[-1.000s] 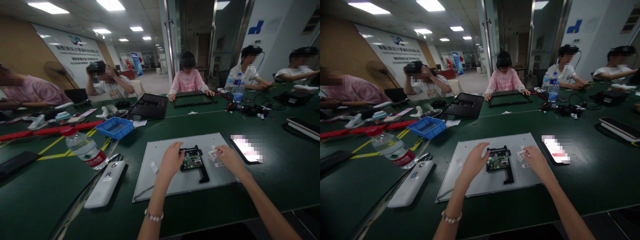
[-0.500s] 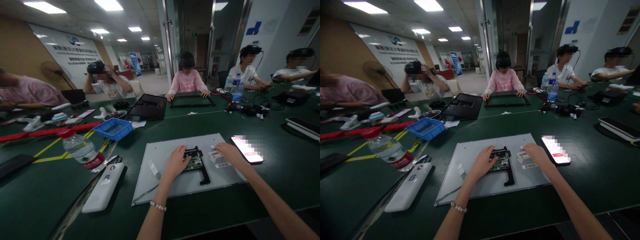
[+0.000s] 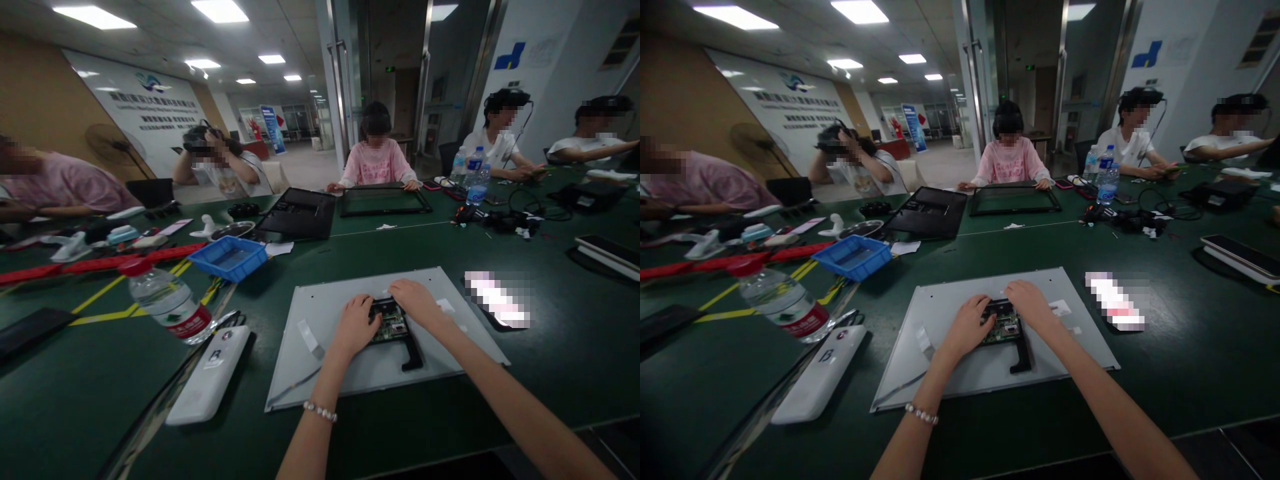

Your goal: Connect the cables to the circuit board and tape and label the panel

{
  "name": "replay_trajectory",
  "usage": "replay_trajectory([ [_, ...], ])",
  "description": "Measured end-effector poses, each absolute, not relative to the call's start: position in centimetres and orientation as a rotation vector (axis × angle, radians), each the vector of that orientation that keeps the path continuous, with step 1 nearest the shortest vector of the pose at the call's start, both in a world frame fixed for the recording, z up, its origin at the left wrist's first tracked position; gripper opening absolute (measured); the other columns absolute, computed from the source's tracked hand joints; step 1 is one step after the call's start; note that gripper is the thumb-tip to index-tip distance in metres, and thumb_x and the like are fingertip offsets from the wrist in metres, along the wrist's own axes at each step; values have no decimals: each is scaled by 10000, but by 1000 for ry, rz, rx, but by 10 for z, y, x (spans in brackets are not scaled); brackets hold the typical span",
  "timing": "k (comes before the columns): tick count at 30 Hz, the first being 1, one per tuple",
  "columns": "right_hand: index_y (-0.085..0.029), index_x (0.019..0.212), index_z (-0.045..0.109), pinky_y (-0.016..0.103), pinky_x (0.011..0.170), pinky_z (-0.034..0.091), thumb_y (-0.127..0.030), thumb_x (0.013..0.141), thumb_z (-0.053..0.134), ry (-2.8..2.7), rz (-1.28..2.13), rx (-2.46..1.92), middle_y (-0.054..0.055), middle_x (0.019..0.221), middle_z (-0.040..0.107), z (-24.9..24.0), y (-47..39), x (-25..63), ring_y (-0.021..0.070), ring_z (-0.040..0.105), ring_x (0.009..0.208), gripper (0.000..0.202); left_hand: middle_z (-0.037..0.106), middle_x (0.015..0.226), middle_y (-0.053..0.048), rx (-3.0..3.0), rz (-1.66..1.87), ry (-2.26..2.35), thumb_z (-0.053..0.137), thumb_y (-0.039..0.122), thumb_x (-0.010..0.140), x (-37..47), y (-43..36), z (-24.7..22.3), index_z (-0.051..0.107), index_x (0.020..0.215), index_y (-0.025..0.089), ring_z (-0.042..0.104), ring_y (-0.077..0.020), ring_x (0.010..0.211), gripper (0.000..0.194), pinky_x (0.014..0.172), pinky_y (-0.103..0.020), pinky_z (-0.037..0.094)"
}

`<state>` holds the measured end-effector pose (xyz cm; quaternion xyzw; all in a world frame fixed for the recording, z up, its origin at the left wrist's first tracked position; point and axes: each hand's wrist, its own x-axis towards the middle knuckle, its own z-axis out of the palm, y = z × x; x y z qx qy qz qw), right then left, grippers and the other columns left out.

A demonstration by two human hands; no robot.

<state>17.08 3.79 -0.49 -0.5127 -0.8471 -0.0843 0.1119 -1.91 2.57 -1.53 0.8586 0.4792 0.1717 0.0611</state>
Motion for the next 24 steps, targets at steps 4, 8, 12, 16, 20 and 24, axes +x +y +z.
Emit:
replay_trajectory([
  [4, -123, 855, 631, 300, 761, 421, -53, 839, 464, -2585, -254, -1530, 113, 888, 642, -7, 39, 157, 222, 572, 888, 181, 525, 1210, -102, 2593, 526, 1463, 444, 319, 859, -19, 25, -16, 493, 1200, 152, 485, -237, 1110, 383, 987, -358, 350],
  [8, -111, 864, 633, 299, 773, 415, -65, 842, 452, -2593, -194, -1554, 124, 895, 642, -10, 37, 155, 225, 575, 896, 188, 529, 1205, -102, 2596, 530, 1454, 453, 321, 853, -19, 25, -17, 497, 1198, 146, 484, -239, 1110, 389, 989, -356, 351],
  [12, -110, 874, 634, 278, 771, 416, -55, 840, 408, -2549, -82, -1629, 120, 894, 647, -11, 38, 157, 210, 590, 875, 235, 529, 1207, -102, 2586, 521, 1463, 463, 318, 844, -18, 25, -17, 502, 1194, 148, 487, -241, 1107, 391, 983, -357, 357],
  [16, -120, 906, 629, 258, 819, 402, -64, 832, 397, -2484, 71, -1664, 117, 933, 648, -11, 40, 160, 197, 586, 922, 250, 529, 1209, -101, 2580, 512, 1468, 462, 324, 844, -17, 24, -14, 498, 1200, 156, 486, -238, 1114, 396, 988, -353, 351],
  [20, -120, 923, 622, 244, 863, 384, -63, 818, 404, -2451, 191, -1654, 115, 964, 643, -8, 40, 164, 186, 577, 962, 249, 530, 1210, -102, 2567, 483, 1489, 465, 322, 839, -17, 23, -12, 495, 1206, 158, 485, -239, 1119, 403, 990, -353, 349],
  [24, -114, 958, 623, 244, 877, 378, -72, 823, 405, -2437, 255, -1631, 121, 989, 641, -4, 36, 165, 184, 571, 979, 260, 531, 1207, -101, 2579, 492, 1485, 460, 326, 844, -17, 23, -11, 492, 1208, 157, 483, -239, 1118, 403, 988, -356, 350],
])
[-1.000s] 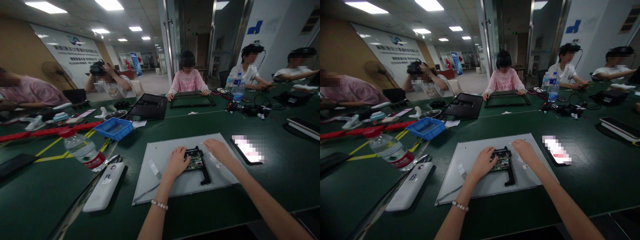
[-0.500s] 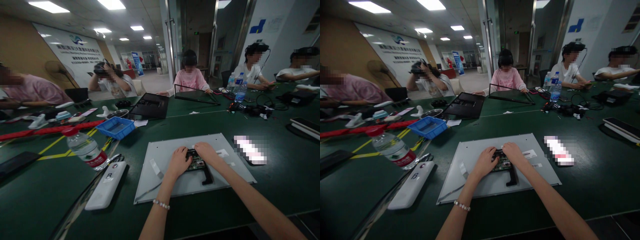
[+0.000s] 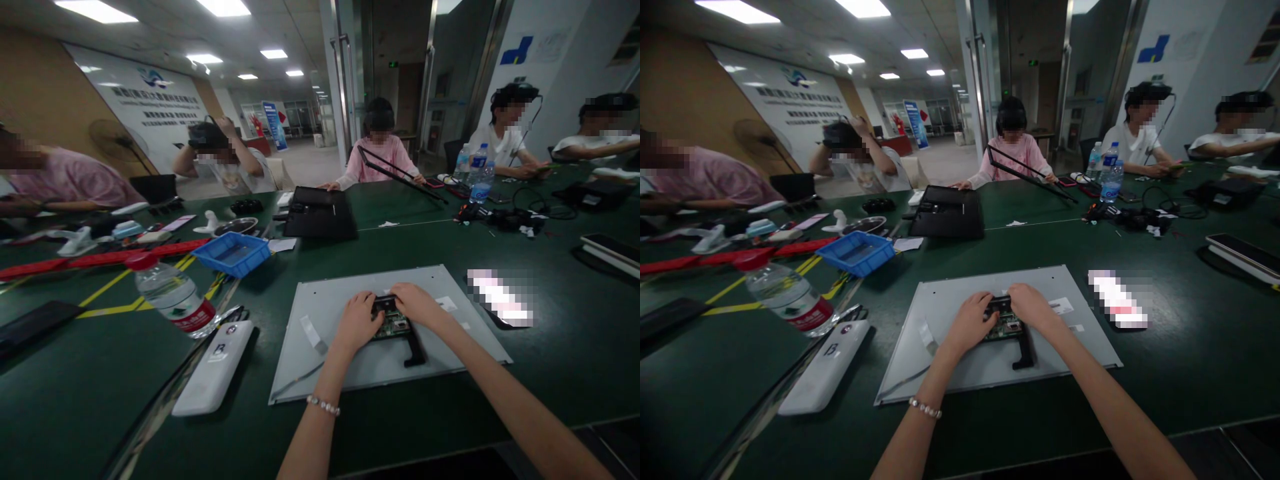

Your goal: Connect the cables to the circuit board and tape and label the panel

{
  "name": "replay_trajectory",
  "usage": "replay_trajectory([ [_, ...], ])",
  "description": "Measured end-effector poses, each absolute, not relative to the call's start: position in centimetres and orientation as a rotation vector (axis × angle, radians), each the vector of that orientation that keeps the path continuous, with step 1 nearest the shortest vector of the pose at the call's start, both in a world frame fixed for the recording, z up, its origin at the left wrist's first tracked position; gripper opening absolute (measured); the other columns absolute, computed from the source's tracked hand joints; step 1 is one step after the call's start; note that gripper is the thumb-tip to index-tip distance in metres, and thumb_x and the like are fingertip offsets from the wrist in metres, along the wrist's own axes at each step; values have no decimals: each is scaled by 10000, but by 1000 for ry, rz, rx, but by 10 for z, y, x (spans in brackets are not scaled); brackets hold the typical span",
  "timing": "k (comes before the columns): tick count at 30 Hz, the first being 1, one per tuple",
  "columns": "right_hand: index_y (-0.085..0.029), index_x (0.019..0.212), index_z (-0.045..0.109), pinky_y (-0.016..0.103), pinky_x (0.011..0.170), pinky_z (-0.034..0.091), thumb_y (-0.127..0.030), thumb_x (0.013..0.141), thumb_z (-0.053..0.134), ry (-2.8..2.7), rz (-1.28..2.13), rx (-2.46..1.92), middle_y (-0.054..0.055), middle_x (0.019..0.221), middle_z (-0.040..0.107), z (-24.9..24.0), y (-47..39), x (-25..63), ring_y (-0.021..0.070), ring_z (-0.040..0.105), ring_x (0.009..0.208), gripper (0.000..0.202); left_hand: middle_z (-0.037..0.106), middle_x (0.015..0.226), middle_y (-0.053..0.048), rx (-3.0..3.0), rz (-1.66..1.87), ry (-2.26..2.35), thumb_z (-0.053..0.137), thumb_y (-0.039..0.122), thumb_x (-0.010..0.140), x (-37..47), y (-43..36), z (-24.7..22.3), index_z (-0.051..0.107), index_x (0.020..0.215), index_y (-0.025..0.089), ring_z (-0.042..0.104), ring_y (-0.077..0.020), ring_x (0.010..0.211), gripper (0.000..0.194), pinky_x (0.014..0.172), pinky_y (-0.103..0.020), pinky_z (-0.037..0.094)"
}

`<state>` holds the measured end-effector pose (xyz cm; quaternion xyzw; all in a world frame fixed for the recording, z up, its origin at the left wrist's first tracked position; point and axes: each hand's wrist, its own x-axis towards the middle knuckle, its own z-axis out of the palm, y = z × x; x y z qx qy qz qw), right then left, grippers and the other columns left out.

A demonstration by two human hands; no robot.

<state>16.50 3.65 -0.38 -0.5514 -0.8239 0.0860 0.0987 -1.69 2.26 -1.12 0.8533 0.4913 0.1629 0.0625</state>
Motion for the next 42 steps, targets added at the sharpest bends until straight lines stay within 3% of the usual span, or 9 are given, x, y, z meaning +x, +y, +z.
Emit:
replay_trajectory([
  [7, -126, 965, 640, 255, 862, 387, -106, 859, 405, -2445, 234, -1649, 116, 963, 656, -1, 34, 162, 186, 584, 952, 258, 537, 1201, -99, 2575, 500, 1485, 469, 324, 843, -17, 23, -12, 502, 1194, 158, 494, -242, 1101, 390, 975, -362, 365],
  [14, -133, 907, 646, 252, 834, 396, -262, 936, 345, -2404, 192, -1645, 115, 913, 671, -9, 41, 161, 181, 605, 916, 329, 533, 1214, -102, 2565, 499, 1484, 473, 320, 842, -17, 23, -13, 494, 1206, 159, 486, -241, 1122, 398, 985, -371, 358],
  [28, -157, 945, 674, 257, 854, 402, -152, 842, 502, -2355, 304, -1434, 74, 965, 670, -24, 58, 166, 160, 581, 949, 201, 534, 1207, -95, 2569, 499, 1474, 470, 318, 843, -18, 23, -12, 500, 1198, 169, 488, -239, 1115, 386, 985, -365, 358],
  [42, -175, 1032, 650, 339, 907, 421, -247, 826, 508, -2117, 398, -1596, 82, 1073, 642, -20, 13, 247, 200, 577, 1010, 261, 521, 1236, -100, 2567, 485, 1481, 437, 351, 869, -18, 22, -11, 472, 1226, 160, 473, -238, 1143, 407, 997, -370, 348],
])
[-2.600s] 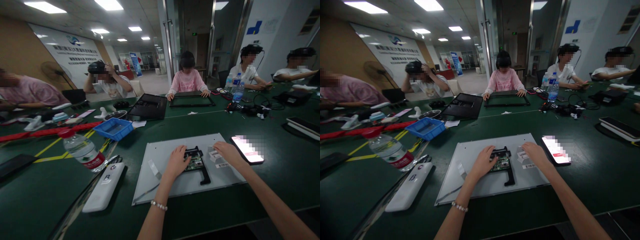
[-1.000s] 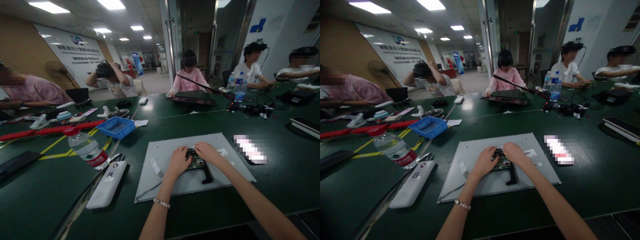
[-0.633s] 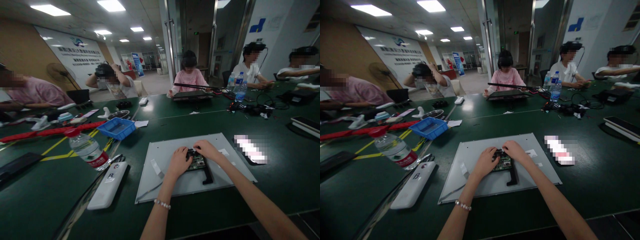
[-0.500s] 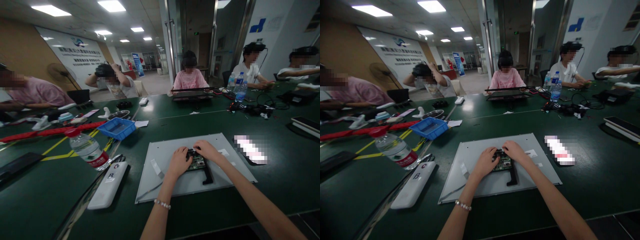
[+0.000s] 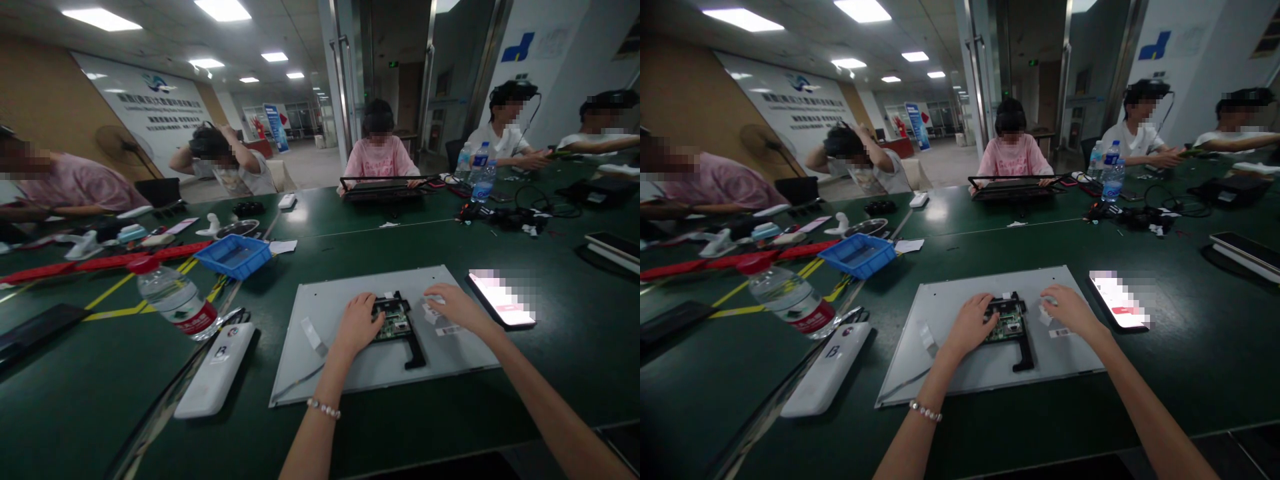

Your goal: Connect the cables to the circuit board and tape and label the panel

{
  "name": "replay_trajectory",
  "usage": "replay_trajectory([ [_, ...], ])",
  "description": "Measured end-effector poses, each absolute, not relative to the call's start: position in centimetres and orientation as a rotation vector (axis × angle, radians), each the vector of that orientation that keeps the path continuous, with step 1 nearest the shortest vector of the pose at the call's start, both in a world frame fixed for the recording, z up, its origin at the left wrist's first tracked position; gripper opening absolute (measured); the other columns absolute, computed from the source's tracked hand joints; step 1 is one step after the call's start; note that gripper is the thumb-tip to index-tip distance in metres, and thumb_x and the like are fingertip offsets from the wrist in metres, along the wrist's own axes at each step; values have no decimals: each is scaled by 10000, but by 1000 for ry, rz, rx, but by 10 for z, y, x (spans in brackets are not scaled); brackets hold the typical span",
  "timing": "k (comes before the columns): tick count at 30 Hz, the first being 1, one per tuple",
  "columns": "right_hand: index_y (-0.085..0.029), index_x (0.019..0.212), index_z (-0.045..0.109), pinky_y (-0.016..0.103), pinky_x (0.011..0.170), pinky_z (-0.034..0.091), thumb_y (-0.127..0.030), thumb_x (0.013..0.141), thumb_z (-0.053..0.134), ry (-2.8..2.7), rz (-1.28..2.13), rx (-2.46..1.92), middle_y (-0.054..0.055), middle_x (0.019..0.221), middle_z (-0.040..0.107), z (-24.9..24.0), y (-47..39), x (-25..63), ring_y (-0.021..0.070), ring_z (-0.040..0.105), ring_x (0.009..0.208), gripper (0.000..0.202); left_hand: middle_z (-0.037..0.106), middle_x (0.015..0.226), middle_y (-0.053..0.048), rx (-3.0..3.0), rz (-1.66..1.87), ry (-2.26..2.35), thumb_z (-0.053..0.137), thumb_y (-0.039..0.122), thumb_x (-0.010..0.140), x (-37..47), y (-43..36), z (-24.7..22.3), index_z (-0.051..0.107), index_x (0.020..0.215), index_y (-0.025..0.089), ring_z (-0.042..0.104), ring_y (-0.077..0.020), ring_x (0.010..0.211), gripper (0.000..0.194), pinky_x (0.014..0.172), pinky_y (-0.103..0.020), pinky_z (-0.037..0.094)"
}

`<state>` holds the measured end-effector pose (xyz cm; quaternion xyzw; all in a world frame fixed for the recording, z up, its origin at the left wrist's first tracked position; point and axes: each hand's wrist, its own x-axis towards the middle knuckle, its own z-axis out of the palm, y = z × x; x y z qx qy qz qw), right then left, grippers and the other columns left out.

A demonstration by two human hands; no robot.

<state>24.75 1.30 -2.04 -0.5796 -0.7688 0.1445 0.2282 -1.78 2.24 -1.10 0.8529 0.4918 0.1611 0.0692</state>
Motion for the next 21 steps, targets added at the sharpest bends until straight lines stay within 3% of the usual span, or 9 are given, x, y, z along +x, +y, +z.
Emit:
replay_trajectory([
  [14, -198, 932, 657, 308, 787, 488, -211, 758, 568, -1926, 730, -1513, 85, 1042, 611, -41, -8, 248, 190, 604, 918, 196, 514, 1238, -93, 2571, 495, 1467, 437, 348, 874, -17, 22, -11, 477, 1221, 167, 468, -233, 1146, 394, 1004, -384, 350],
  [21, -202, 969, 624, 297, 706, 505, -236, 787, 541, -1820, 852, -1496, 49, 880, 668, -41, -11, 243, 171, 631, 785, 203, 513, 1238, -92, 2566, 506, 1450, 428, 341, 881, -18, 22, -11, 473, 1224, 168, 469, -232, 1141, 386, 1001, -377, 349],
])
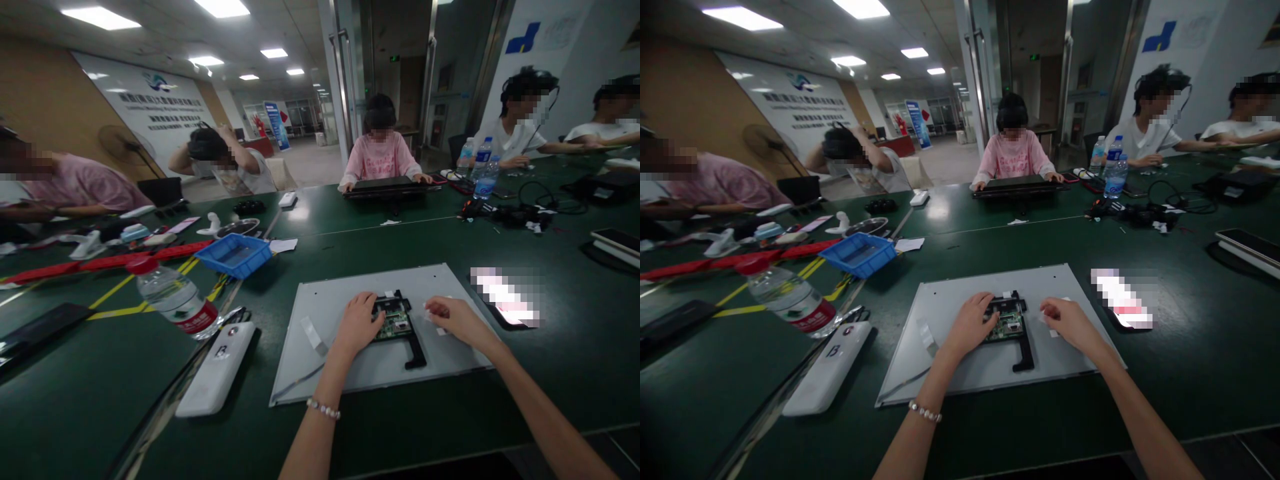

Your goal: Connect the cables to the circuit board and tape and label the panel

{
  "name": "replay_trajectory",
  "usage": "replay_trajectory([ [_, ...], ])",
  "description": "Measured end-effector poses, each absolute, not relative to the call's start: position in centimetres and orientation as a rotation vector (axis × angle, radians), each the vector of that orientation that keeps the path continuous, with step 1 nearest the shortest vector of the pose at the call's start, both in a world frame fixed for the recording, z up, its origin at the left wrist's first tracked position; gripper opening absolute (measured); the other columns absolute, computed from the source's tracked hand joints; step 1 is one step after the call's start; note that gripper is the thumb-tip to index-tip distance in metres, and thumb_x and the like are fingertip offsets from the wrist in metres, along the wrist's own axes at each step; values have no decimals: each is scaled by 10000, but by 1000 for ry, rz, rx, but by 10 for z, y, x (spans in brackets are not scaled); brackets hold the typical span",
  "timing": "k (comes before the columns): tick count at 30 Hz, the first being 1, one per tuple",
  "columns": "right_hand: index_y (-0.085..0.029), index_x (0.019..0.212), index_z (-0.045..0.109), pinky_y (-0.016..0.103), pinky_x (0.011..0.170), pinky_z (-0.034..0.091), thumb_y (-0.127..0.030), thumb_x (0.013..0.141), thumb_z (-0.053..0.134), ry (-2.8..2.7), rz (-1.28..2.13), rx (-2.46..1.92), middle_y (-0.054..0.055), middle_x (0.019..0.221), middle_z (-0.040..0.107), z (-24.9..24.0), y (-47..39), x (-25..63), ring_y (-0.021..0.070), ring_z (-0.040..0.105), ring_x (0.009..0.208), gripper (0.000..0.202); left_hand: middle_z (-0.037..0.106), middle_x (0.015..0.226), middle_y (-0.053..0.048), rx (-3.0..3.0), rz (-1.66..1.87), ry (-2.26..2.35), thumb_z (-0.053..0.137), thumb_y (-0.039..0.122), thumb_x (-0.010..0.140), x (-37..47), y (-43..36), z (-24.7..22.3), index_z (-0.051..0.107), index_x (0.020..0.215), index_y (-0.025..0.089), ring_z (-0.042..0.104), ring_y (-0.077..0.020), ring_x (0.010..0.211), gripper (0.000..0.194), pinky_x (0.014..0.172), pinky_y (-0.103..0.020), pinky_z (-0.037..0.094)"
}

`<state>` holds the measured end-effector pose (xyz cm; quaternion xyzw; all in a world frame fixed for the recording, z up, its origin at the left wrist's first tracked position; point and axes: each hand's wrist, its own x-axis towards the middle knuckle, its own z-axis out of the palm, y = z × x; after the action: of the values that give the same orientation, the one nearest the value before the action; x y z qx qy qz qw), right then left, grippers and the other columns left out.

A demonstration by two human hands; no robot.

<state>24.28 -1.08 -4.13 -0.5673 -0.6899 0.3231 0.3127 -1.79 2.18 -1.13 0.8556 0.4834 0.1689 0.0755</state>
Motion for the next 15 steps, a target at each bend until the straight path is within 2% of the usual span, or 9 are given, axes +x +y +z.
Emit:
replay_trajectory([
  [3, -188, 976, 632, 287, 686, 507, -267, 761, 579, -1742, 830, -1524, 61, 915, 672, -40, -11, 239, 169, 634, 767, 235, 510, 1245, -90, 2561, 495, 1454, 419, 350, 892, -18, 20, -10, 465, 1232, 177, 459, -232, 1156, 384, 1003, -381, 341],
  [9, -173, 805, 678, 275, 733, 492, -270, 787, 546, -1776, 972, -1407, 55, 891, 685, -31, -12, 231, 162, 629, 802, 164, 496, 1273, -81, 2569, 611, 1481, 370, 301, 929, -18, 20, -5, 476, 1210, 194, 404, -229, 1220, 320, 1046, -433, 283],
  [15, -174, 935, 681, 316, 740, 480, -264, 815, 515, -1794, 1055, -1373, 60, 893, 694, -28, -9, 229, 180, 620, 786, 224, 497, 1267, -64, 2629, 738, 1157, 360, 153, 914, -5, 11, -1, 478, 1202, 196, 410, -182, 1221, 314, 1041, -393, 335],
])
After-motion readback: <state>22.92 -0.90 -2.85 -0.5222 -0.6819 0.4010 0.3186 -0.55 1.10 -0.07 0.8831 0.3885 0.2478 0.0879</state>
